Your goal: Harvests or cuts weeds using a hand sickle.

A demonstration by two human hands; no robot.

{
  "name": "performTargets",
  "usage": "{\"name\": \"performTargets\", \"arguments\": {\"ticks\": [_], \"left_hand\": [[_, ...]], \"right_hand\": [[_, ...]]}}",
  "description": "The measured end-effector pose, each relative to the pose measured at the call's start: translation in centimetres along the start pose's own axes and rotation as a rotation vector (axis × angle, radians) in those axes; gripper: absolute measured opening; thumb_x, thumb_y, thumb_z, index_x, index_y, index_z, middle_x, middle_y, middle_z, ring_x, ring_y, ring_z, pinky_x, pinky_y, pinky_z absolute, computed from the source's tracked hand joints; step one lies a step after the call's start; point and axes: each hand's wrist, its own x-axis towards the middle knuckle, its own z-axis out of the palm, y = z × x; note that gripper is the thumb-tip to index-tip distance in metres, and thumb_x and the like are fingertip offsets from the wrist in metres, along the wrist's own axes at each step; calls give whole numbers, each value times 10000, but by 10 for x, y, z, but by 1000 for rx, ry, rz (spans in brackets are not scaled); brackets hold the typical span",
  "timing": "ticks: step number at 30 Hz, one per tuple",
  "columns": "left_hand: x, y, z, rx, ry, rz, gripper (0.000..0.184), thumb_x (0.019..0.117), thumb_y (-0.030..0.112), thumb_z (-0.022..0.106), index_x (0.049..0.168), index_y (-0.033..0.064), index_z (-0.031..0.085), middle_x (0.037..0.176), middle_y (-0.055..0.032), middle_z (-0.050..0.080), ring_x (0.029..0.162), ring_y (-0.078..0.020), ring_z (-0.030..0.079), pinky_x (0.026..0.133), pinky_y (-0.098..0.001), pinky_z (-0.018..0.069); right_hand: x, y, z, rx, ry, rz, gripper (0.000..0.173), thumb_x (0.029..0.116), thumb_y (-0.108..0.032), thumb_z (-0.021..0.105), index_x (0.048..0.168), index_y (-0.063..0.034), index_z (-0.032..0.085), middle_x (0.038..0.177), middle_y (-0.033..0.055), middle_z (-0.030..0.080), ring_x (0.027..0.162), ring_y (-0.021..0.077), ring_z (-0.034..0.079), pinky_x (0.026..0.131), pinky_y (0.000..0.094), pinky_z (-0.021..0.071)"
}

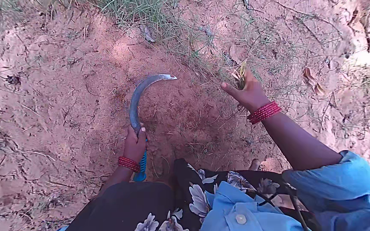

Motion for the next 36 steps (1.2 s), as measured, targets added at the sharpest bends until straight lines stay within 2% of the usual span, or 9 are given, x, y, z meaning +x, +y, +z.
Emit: {"name": "performTargets", "arguments": {"ticks": [2, 5, 10, 13, 18, 22, 25, 31, 36], "left_hand": [[5, 1, 6, 85, -28, -1, 426, 1102, 173, 371, 1451, -65, 321, 760, -12, 553, 535, -55, 557, 510, -231, 511], [23, 8, 20, 264, -90, 16, 441, 1107, 188, 364, 1461, -73, 346, 856, -86, 610, 637, -141, 613, 622, -318, 553], [58, 56, 51, 614, -341, -98, 523, 1120, 177, 375, 1548, -74, 211, 1226, -326, 611, 1138, -424, 640, 1025, -537, 474], [50, 46, 42, 632, -371, -74, 524, 1115, 165, 377, 1537, -100, 216, 1231, -330, 606, 1148, -417, 636, 1032, -521, 472], [-7, 3, 1, 613, -272, -14, 552, 1102, 152, 394, 1530, -145, 213, 1023, -304, 659, 892, -413, 695, 861, -551, 541], [-48, -10, -22, 573, -177, -48, 445, 1090, 147, 439, 1447, -113, 387, 927, -270, 670, 807, -417, 687, 809, -586, 545], [-31, 2, -15, 472, 2, 129, 477, 1085, 176, 380, 1435, -147, 351, 826, -180, 633, 656, -279, 639, 660, -473, 556], [85, 89, 31, 531, -114, 12, 504, 1124, 166, 336, 1545, -81, 211, 1181, -309, 640, 1087, -406, 673, 990, -527, 505], [114, 122, 67, 584, -177, -116, 532, 1100, 160, 409, 1529, -72, 198, 1278, -318, 600, 1183, -403, 645, 1017, -535, 497]], "right_hand": [[31, -3, 11, -110, -120, -1, 794, 867, -326, 839, 1440, -16, 386, 1137, 297, 645, 1041, 440, 656, 884, 622, 504], [63, -4, 54, -232, -241, 91, 606, 998, -251, 693, 1507, -15, 465, 1264, 346, 632, 1184, 515, 617, 1002, 675, 450], [78, 25, 111, -26, -133, 176, 447, 1087, -168, 493, 1487, 29, 463, 1355, 324, 598, 1277, 463, 586, 1080, 624, 429], [66, 41, 114, 77, -130, 140, 412, 1107, -157, 447, 1450, 68, 489, 1360, 332, 588, 1293, 450, 570, 1102, 596, 408], [44, 51, 97, 43, -185, 63, 406, 1109, -123, 426, 1460, 71, 491, 1380, 345, 569, 1314, 467, 546, 1114, 595, 386], [29, 80, 111, 135, -233, 27, 427, 1092, -93, 448, 1496, 44, 466, 1462, 298, 531, 1348, 404, 533, 1136, 534, 399], [21, 86, 115, 209, -293, 36, 472, 1110, -117, 401, 1557, 34, 367, 1523, 284, 471, 1346, 354, 534, 1127, 462, 415], [25, 86, 109, 121, -377, -15, 533, 1115, -114, 357, 1601, 62, 230, 1660, 276, 268, 1548, 332, 300, 1264, 419, 234], [25, 81, 106, 43, -370, -32, 528, 1111, -93, 367, 1591, 82, 235, 1657, 275, 275, 1546, 330, 309, 1262, 403, 236]]}}
